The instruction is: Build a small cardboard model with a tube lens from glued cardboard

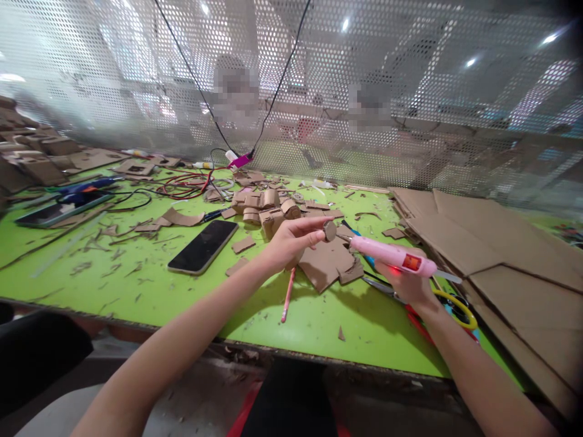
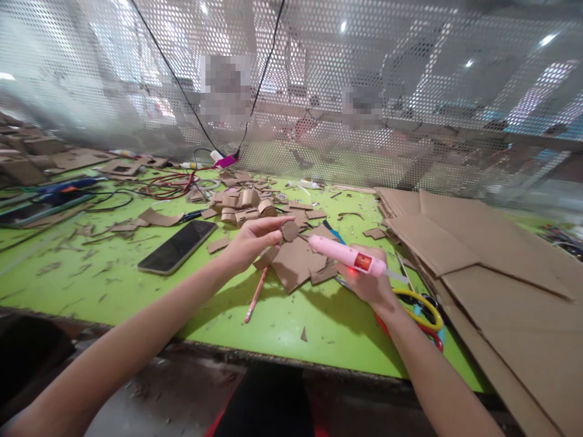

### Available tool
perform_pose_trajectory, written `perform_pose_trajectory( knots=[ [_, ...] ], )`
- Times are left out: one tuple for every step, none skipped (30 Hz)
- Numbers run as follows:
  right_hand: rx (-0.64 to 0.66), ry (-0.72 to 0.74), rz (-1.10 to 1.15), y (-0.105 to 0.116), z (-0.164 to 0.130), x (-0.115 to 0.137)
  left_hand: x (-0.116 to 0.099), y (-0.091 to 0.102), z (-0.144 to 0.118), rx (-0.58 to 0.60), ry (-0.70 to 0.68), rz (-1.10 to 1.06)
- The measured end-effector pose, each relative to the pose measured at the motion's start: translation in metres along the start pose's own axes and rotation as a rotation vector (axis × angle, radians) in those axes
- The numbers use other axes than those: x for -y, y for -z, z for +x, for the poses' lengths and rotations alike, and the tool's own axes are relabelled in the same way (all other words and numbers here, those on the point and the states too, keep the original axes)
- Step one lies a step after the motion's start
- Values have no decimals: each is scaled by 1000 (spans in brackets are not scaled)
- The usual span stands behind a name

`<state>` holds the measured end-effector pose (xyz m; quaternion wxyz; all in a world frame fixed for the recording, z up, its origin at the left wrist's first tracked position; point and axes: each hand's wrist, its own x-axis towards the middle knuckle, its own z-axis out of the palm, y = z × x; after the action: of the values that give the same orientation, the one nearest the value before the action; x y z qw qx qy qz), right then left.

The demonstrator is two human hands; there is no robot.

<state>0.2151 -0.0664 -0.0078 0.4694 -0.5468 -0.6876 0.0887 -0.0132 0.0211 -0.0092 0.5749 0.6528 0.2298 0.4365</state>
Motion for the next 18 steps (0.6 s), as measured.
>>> perform_pose_trajectory(
  knots=[
    [4, -6, 12, 0, 0, -1, 0, 0, 0, -1, -3, 9],
    [10, -14, 23, 0, 0, -2, -1, 0, 0, -1, -6, 18],
    [17, -23, 32, 0, 0, -3, -1, 0, 0, -2, -9, 26],
    [24, -32, 38, 1, 0, -4, -1, 0, 0, -4, -11, 31],
    [26, -39, 39, 1, 0, -5, -1, 0, 0, -7, -12, 30],
    [28, -44, 36, 1, 0, -6, -1, 0, 0, -10, -13, 27],
    [28, -49, 32, 1, 1, -6, -1, 0, 0, -13, -14, 21],
    [29, -51, 28, 1, 1, -6, -1, 0, 0, -15, -17, 15],
    [31, -53, 26, 2, 2, -6, -1, 0, 0, -16, -20, 10],
    [32, -55, 27, 2, 2, -6, 0, 0, 1, -14, -23, 7],
    [32, -57, 30, 1, 3, -6, 0, 0, 1, -12, -26, 5],
    [31, -59, 31, 1, 3, -5, 0, 0, 1, -10, -32, 4],
    [27, -61, 30, 1, 3, -5, 1, 0, 1, -7, -37, 6],
    [23, -63, 23, 1, 2, -4, 1, 0, 2, -4, -44, 11],
    [18, -62, 11, 1, 2, -4, 2, 1, 2, -3, -51, 19],
    [13, -61, -6, 2, 2, -4, 2, 1, 2, -3, -59, 28],
    [10, -61, -31, 2, 1, -5, 3, 0, 2, -3, -65, 39],
    [11, -62, -62, 3, 1, -6, 3, 0, 2, -3, -71, 50]
  ],
)
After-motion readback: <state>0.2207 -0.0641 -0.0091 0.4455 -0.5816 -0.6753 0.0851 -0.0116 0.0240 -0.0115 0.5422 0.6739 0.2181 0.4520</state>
